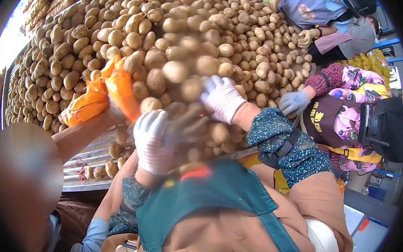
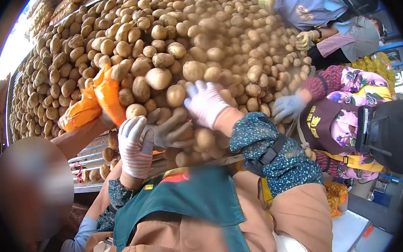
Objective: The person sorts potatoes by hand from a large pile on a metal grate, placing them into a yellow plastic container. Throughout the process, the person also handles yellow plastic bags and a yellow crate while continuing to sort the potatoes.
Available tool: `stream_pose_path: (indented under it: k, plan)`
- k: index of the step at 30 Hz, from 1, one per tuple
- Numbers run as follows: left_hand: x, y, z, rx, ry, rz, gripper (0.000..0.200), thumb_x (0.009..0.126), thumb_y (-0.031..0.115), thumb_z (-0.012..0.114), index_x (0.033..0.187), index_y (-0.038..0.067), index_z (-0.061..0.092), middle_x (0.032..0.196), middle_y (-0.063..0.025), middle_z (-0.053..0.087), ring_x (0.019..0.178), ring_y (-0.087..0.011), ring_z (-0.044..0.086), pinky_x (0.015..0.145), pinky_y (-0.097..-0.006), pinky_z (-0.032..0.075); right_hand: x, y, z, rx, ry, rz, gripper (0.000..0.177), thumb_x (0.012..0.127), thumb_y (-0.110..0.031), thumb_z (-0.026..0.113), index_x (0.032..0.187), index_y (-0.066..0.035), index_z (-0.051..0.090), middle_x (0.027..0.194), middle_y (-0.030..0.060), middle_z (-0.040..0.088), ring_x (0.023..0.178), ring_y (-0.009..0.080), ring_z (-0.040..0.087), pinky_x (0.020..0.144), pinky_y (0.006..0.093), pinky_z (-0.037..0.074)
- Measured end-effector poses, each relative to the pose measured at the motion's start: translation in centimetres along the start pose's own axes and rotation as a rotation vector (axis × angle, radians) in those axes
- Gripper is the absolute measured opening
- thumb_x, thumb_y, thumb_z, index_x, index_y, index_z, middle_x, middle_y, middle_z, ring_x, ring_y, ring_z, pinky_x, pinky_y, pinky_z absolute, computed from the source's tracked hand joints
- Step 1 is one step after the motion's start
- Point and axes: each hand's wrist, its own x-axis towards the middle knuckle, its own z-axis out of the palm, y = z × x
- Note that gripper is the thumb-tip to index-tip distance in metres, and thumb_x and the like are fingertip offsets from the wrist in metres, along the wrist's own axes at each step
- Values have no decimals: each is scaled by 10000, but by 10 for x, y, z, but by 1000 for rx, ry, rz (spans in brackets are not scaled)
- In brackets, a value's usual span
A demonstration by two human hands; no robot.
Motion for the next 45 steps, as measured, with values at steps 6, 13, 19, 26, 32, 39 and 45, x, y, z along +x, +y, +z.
stream_pose_path:
  k: [6,13,19,26,32,39,45]
  plan:
    - [38,30,28,-48,-82,14,430,812,10,743,1229,40,642,1184,-181,654,1111,-375,613,990,-460,481,-45,65,41,730,714,422,861,582,-401,963,1222,3,554,1282,162,518,1161,333,523,1013,422,454]
    - [62,25,114,-89,-171,52,390,844,44,731,1224,44,643,1158,-189,659,1105,-366,622,968,-416,502,-112,64,49,3105,518,172,764,868,-720,586,1278,-76,552,1255,181,569,1206,378,542,1040,553,447]
    - [97,47,182,-110,-344,110,312,842,122,676,1143,39,674,1131,-169,673,1042,-398,620,909,-462,510,-144,58,61,3195,769,411,852,863,-798,468,1251,-44,560,1292,201,552,1252,393,506,1104,573,385]
    - [64,75,225,-804,-564,-408,435,967,330,652,1253,4,616,1128,-124,660,1046,-279,624,904,-388,508,-167,42,63,3043,890,201,874,879,-774,500,1354,-40,506,1332,144,573,1228,320,541,1082,498,420]
    - [39,65,202,-1536,-824,-900,835,874,660,670,1427,68,467,1365,-103,556,1266,-265,530,1087,-434,449,-128,-3,42,1736,1003,679,732,846,-596,749,1262,-20,570,1159,71,609,1024,162,588,911,328,510]
    - [41,33,131,-2006,-494,-1260,764,837,616,689,1338,60,534,1342,-143,561,1250,-338,533,1111,-569,404,-105,-16,3,1475,585,370,717,897,-410,770,1426,-12,496,1388,194,552,1204,259,568,1050,373,459]
    - [22,3,65,-1976,-286,-1187,705,880,696,504,1283,123,578,1321,-115,592,1278,-323,527,1104,-550,399,-71,124,29,288,599,567,590,842,-385,740,1283,-22,593,1234,182,611,1117,393,572,980,471,473]
